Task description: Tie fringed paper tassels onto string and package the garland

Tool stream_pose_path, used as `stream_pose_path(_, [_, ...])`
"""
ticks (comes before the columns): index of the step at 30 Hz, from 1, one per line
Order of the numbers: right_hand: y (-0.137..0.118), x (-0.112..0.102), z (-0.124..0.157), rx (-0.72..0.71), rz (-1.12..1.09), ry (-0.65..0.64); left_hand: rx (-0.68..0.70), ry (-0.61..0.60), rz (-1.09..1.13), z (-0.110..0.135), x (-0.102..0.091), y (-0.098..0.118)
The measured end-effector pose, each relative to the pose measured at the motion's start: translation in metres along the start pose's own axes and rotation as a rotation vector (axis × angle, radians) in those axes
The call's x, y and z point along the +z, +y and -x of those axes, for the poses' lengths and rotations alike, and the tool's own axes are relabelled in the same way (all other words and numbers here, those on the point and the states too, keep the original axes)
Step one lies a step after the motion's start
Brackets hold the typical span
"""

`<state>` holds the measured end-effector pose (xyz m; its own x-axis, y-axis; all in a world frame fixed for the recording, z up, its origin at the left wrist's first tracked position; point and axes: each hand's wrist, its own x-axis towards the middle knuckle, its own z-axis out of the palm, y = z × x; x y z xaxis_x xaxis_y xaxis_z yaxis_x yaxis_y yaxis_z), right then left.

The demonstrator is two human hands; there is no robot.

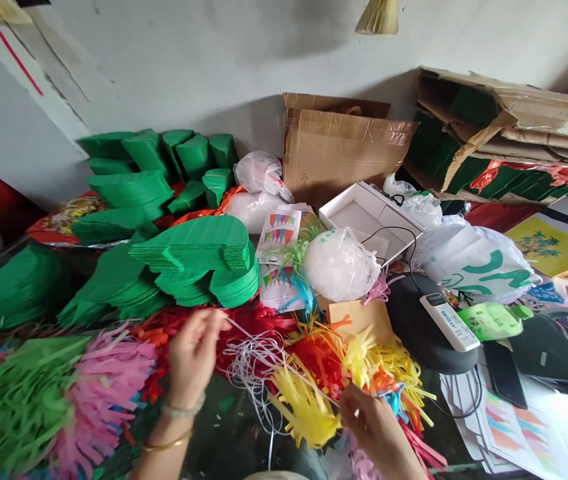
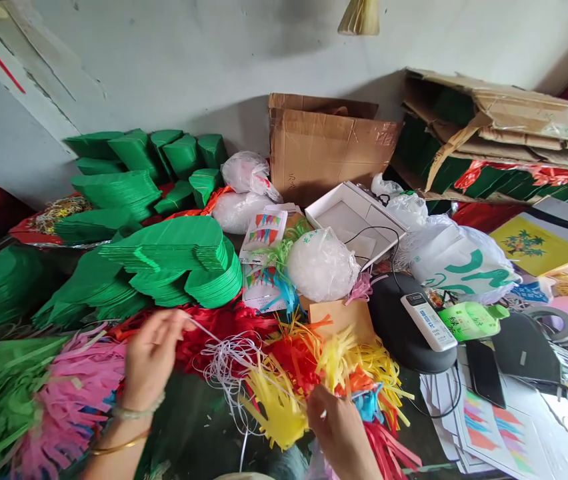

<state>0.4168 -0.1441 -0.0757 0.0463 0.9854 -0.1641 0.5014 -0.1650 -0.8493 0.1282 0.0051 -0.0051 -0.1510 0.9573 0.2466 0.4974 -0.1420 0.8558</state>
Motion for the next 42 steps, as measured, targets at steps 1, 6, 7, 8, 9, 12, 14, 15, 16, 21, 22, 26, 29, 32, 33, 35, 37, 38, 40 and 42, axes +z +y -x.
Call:
stream_pose_path(1, [0.009,-0.003,0.003,-0.007,0.064,-0.001,-0.006,0.094,-0.010,-0.009,-0.011,-0.005])
stream_pose_path(6, [-0.015,0.008,-0.002,-0.002,-0.067,0.167,0.199,-0.385,-0.185,0.004,-0.007,0.017])
stream_pose_path(7, [-0.029,0.015,-0.006,-0.005,-0.219,0.163,0.249,-0.598,-0.167,0.015,0.004,0.027])
stream_pose_path(8, [-0.042,0.022,-0.009,-0.023,-0.388,0.110,0.291,-0.730,-0.156,0.027,0.016,0.037])
stream_pose_path(9, [-0.054,0.029,-0.012,-0.030,-0.535,0.057,0.320,-0.809,-0.155,0.037,0.027,0.045])
stream_pose_path(12, [-0.068,0.040,-0.017,-0.008,-0.696,0.050,0.343,-0.862,-0.165,0.056,0.051,0.056])
stream_pose_path(14, [-0.062,0.039,-0.019,0.006,-0.566,0.133,0.340,-0.870,-0.158,0.056,0.061,0.052])
stream_pose_path(15, [-0.057,0.037,-0.019,0.001,-0.462,0.178,0.338,-0.880,-0.152,0.052,0.066,0.048])
stream_pose_path(16, [-0.051,0.034,-0.020,-0.005,-0.354,0.224,0.335,-0.882,-0.157,0.046,0.073,0.042])
stream_pose_path(21, [-0.028,0.022,-0.028,-0.016,-0.135,0.354,0.359,-0.600,-0.472,-0.022,0.136,-0.003])
stream_pose_path(22, [-0.026,0.021,-0.029,-0.018,-0.150,0.353,0.366,-0.566,-0.501,-0.040,0.152,-0.012])
stream_pose_path(26, [-0.019,0.024,-0.037,0.013,-0.222,0.369,0.465,-0.544,-0.579,-0.105,0.208,-0.037])
stream_pose_path(29, [-0.014,0.026,-0.045,0.030,-0.280,0.374,0.538,-0.569,-0.596,-0.133,0.229,-0.043])
stream_pose_path(32, [-0.014,0.026,-0.053,0.046,-0.350,0.374,0.564,-0.547,-0.590,-0.142,0.225,-0.039])
stream_pose_path(33, [-0.015,0.025,-0.056,0.053,-0.368,0.372,0.564,-0.521,-0.592,-0.140,0.219,-0.036])
stream_pose_path(35, [-0.022,0.022,-0.061,0.062,-0.396,0.376,0.553,-0.427,-0.538,-0.128,0.199,-0.028])
stream_pose_path(37, [-0.033,0.020,-0.065,0.055,-0.414,0.385,0.504,-0.344,-0.344,-0.106,0.174,-0.019])
stream_pose_path(38, [-0.039,0.018,-0.067,0.045,-0.422,0.385,0.448,-0.353,-0.189,-0.090,0.160,-0.015])
stream_pose_path(40, [-0.052,0.015,-0.069,0.015,-0.432,0.374,0.245,-0.456,0.061,-0.056,0.135,-0.008])
stream_pose_path(42, [-0.064,0.014,-0.069,-0.024,-0.431,0.369,0.024,-0.519,0.226,-0.022,0.116,-0.004])
